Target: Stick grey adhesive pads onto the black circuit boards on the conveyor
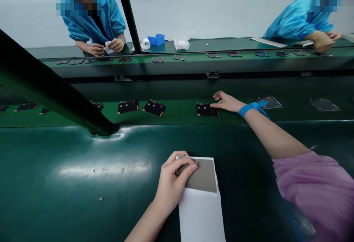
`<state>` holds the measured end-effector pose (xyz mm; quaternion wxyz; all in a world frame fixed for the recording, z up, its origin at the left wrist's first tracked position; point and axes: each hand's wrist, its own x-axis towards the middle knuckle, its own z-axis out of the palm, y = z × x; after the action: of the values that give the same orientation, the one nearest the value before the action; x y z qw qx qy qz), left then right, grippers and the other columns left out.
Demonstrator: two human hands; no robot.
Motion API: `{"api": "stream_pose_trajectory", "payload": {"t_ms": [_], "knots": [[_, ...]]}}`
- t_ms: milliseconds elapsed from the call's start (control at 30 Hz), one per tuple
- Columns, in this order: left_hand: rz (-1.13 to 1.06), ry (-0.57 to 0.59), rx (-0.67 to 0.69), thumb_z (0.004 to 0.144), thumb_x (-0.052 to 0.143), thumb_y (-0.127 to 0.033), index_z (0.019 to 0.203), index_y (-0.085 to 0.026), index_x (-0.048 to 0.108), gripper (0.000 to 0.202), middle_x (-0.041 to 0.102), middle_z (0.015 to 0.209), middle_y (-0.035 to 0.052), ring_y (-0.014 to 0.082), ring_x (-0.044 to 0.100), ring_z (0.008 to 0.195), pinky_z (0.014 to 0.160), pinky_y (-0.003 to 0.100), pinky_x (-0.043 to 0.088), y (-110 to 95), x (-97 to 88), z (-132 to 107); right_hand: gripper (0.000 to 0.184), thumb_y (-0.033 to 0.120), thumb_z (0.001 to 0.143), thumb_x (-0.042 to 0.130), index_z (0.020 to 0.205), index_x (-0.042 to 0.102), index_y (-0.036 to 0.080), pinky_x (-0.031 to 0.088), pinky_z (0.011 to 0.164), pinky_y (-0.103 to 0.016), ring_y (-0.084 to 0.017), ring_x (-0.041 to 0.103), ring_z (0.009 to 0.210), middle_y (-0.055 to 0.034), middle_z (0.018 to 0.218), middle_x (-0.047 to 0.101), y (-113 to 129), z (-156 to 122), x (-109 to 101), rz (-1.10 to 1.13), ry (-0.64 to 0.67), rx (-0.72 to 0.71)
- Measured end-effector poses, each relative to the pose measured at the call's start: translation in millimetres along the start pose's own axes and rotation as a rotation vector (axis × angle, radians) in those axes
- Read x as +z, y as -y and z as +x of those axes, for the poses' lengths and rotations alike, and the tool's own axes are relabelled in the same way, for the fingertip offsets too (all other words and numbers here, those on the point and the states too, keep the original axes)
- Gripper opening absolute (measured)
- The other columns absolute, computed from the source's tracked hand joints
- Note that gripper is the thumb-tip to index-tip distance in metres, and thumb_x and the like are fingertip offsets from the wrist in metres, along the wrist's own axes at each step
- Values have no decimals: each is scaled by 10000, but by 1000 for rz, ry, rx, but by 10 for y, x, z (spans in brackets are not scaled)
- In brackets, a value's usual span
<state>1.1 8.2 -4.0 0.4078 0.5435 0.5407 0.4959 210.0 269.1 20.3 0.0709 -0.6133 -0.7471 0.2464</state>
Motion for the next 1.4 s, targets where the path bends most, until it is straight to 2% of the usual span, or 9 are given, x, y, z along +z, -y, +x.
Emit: {"api": "stream_pose_trajectory", "payload": {"t_ms": [167, 267, 467, 733, 900, 1067, 1200, 1300, 1400], "knots": [[130, -35, 235, 856, 595, -146, 779, -174, 695, 129, 615, 882, 70, 170, 617, 796, 669, 245, 500, -7, 0, -38, 528, 550, 885, 466, 1177, 525, 114, 479, 761, -385, -332, 562, 1052, -208, 1199, 545, 482, -303, 320, -174, -225, 115], [254, -56, 423, 879, 557, -128, 812, -173, 684, 150, 594, 904, 73, 151, 607, 746, 623, 233, 497, -5, -13, -70, 691, 622, 836, 508, 1267, 458, 84, 479, 735, -406, -388, 533, 1093, -241, 1206, 533, 679, -374, 479, -343, -206, 96], [408, -15, 601, 923, 475, -132, 882, -181, 673, 209, 582, 944, 85, 120, 555, 648, 514, 216, 444, 9, -48, -140, 483, 479, 891, 503, 1140, 543, 66, 461, 688, -340, -324, 612, 947, -214, 1059, 606, 551, -319, 283, -475, -70, 86], [351, 98, 400, 906, 510, -181, 860, -226, 697, 198, 625, 892, 45, 137, 587, 687, 566, 213, 470, 34, -57, -185, 365, 389, 858, 517, 994, 617, 65, 452, 669, -343, -330, 620, 884, -223, 965, 623, 437, -319, 128, -473, -41, 96], [318, -10, 579, 900, 523, -130, 864, -187, 690, 180, 599, 925, 80, 138, 586, 697, 546, 218, 463, -15, -42, -137, 331, 282, 914, 342, 885, 630, 122, 433, 779, -393, -346, 608, 915, -195, 859, 646, 121, -428, -204, -237, -237, 182], [201, -114, 455, 866, 583, -120, 796, -170, 683, 132, 598, 894, 68, 143, 602, 724, 603, 223, 493, -87, -36, -94, 403, 226, 914, 241, 875, 636, 159, 442, 818, -463, -385, 602, 977, -191, 882, 649, -378, -534, -363, -155, -339, 326], [154, -160, 351, 841, 621, -120, 765, -172, 688, 113, 605, 885, 57, 136, 599, 716, 611, 221, 486, -67, -40, -82, 257, 241, 858, 410, 917, 638, 140, 421, 878, -545, -441, 528, 1109, -233, 1008, 610, -600, -596, -285, -140, -407, 367], [148, -163, 314, 836, 631, -130, 752, -173, 690, 111, 609, 887, 54, 133, 600, 713, 614, 220, 483, -41, -37, -80, 258, 263, 828, 486, 996, 626, 125, 411, 924, -533, -407, 488, 1168, -238, 1143, 557, -445, -750, -167, -120, -472, 274], [139, -151, 300, 836, 633, -142, 756, -176, 698, 109, 616, 886, 57, 145, 607, 740, 628, 228, 486, -29, -29, -73, 211, 331, 873, 486, 926, 646, 204, 460, 887, -415, -267, 574, 1015, -117, 1057, 587, 2, -1088, 26, 31, -420, -154]]}}
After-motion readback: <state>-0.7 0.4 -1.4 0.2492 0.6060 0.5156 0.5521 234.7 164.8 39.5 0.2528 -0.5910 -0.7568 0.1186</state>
